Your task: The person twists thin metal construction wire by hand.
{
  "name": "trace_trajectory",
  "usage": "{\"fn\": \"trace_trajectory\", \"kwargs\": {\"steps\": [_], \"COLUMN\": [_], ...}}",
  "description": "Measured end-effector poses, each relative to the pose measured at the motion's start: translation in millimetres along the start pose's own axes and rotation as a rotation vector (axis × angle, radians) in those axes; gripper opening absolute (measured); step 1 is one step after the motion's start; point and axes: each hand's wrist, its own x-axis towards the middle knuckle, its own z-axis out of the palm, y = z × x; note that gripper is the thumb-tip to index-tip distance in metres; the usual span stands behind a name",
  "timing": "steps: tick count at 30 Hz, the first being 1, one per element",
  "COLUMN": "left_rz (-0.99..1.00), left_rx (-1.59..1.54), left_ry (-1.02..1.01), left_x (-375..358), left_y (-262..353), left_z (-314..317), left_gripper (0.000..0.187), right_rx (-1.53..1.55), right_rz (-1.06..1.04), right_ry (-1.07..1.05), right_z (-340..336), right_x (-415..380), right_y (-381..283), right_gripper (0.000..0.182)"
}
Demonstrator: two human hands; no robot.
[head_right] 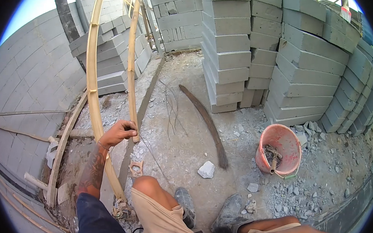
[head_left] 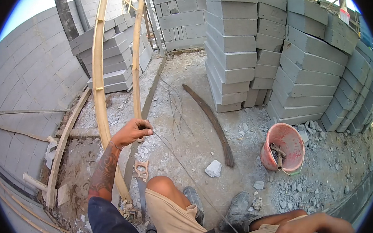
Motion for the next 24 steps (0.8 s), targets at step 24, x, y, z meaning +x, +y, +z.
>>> {"fn": "trace_trajectory", "kwargs": {"steps": [24], "left_rz": [0.294], "left_rx": [0.1], "left_ry": [-0.417], "left_x": [3.4], "left_y": [62.5], "left_z": [135.1], "left_gripper": [0.015], "right_rx": [-0.285], "right_rz": [0.179], "right_ry": [1.731], "right_z": [-91.3], "right_x": [-175.5], "right_y": [21.9], "right_gripper": [0.033]}}
